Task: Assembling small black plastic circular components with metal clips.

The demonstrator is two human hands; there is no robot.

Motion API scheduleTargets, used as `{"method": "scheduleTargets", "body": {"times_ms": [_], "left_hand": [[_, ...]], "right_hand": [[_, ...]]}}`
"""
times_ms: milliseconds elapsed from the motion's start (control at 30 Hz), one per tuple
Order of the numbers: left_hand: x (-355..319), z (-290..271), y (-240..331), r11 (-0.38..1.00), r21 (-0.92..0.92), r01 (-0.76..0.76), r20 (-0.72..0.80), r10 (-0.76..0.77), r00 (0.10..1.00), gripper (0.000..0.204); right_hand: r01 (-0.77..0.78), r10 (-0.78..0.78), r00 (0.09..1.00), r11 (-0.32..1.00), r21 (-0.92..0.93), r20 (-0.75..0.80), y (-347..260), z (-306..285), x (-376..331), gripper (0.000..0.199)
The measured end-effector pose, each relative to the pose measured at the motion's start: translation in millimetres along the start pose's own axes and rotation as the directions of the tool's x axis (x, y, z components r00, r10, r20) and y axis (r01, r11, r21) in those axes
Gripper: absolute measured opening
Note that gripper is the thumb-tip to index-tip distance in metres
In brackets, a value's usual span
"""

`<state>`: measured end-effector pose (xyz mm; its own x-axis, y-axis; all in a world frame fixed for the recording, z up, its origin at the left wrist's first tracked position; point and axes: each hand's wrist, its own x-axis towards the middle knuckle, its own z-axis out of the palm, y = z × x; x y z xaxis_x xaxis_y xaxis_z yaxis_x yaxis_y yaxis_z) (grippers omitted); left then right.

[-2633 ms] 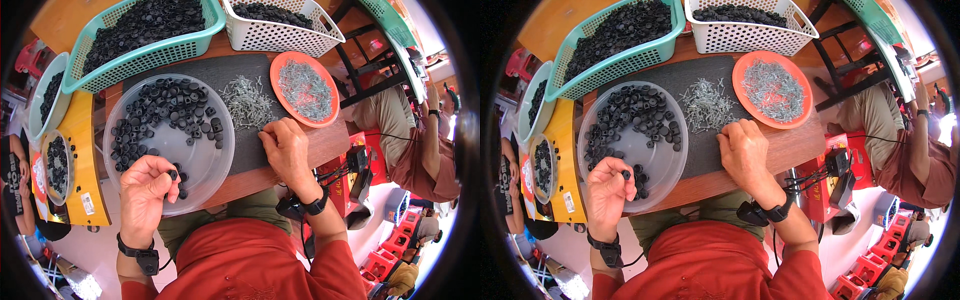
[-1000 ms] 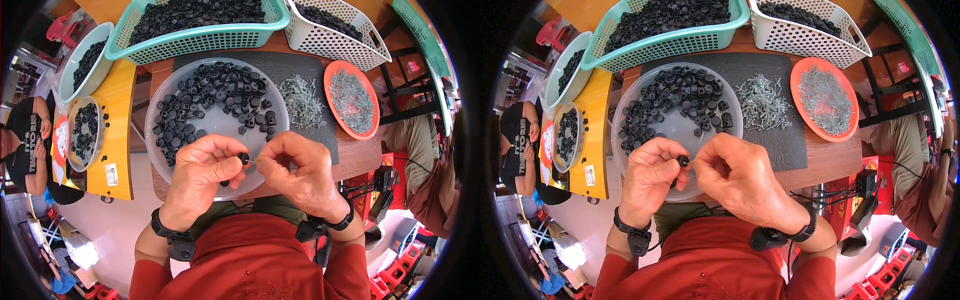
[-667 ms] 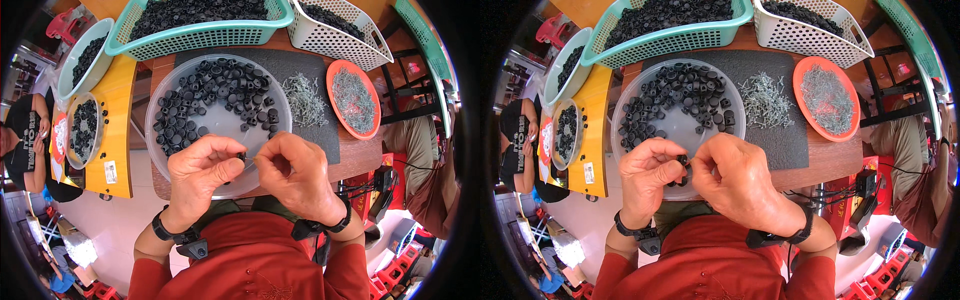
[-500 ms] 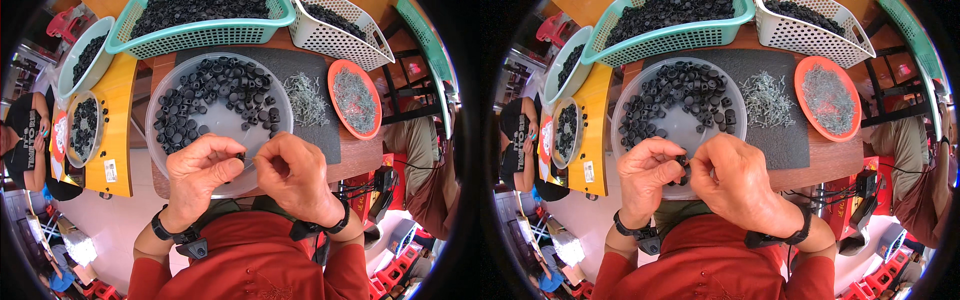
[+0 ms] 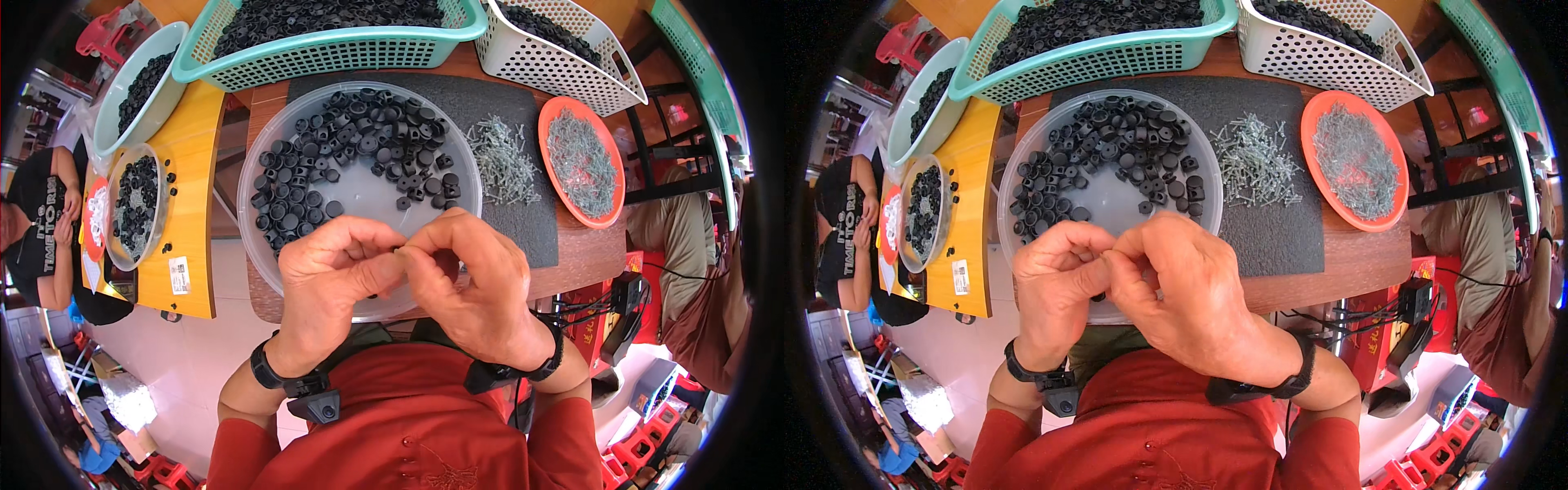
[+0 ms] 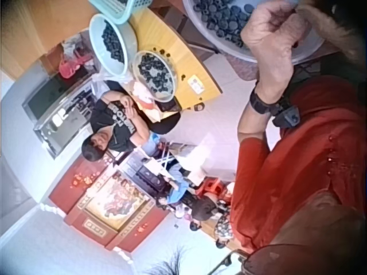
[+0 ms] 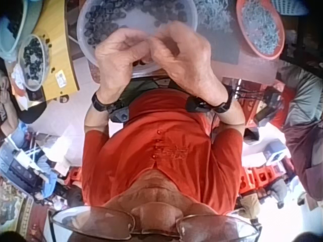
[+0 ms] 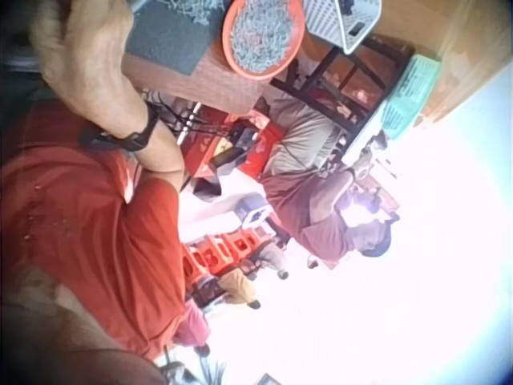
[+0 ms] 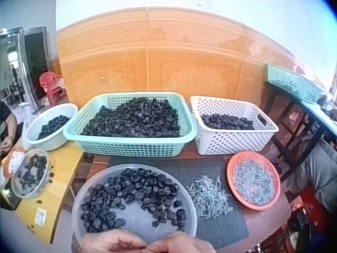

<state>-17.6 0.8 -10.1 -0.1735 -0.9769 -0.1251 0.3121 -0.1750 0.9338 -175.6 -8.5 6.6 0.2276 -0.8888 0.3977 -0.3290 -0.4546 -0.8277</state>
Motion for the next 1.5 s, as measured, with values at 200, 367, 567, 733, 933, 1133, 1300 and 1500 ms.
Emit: {"method": "scheduleTargets", "body": {"times_ms": [200,367,567,733,933,1133,1300,1500], "left_hand": [[2,-5,3,0.996,-0.088,0.004,-0.03,-0.007,1.0,0.019],[0,-5,0,0.995,-0.101,-0.015,-0.032,0.012,0.999,0.021],[-1,-4,1,0.998,-0.062,-0.028,-0.049,0.025,0.998,0.021],[0,-5,1,0.996,-0.092,-0.011,-0.033,0.008,0.999,0.021],[0,-4,0,0.994,-0.105,0.001,-0.047,-0.006,0.999,0.021],[0,-5,-2,0.997,-0.077,-0.013,-0.048,0.009,0.999,0.02],[0,-4,-4,0.998,-0.061,-0.023,-0.044,0.02,0.999,0.019],[1,-2,-5,0.998,-0.035,-0.044,-0.064,0.042,0.997,0.016]], "right_hand": [[-0.103,0.1,0.995,0.987,0.121,0.026,0,-5,0,0.014],[-0.02,0.02,1.0,0.998,0.066,0.004,-2,-3,2,0.019],[-0.016,0.016,1.0,1.0,0.01,-0.014,-3,-3,4,0.017],[0.009,-0.009,0.999,1.0,-0.014,-0.031,-1,-3,4,0.019],[0.057,-0.06,0.997,0.997,-0.061,-0.046,3,0,2,0.021],[0.073,-0.075,0.996,0.996,-0.051,-0.048,3,1,2,0.022],[0.092,-0.096,0.994,0.994,-0.065,-0.059,5,5,1,0.024],[0.171,-0.176,0.98,0.983,-0.066,-0.088,6,11,2,0.025]]}}
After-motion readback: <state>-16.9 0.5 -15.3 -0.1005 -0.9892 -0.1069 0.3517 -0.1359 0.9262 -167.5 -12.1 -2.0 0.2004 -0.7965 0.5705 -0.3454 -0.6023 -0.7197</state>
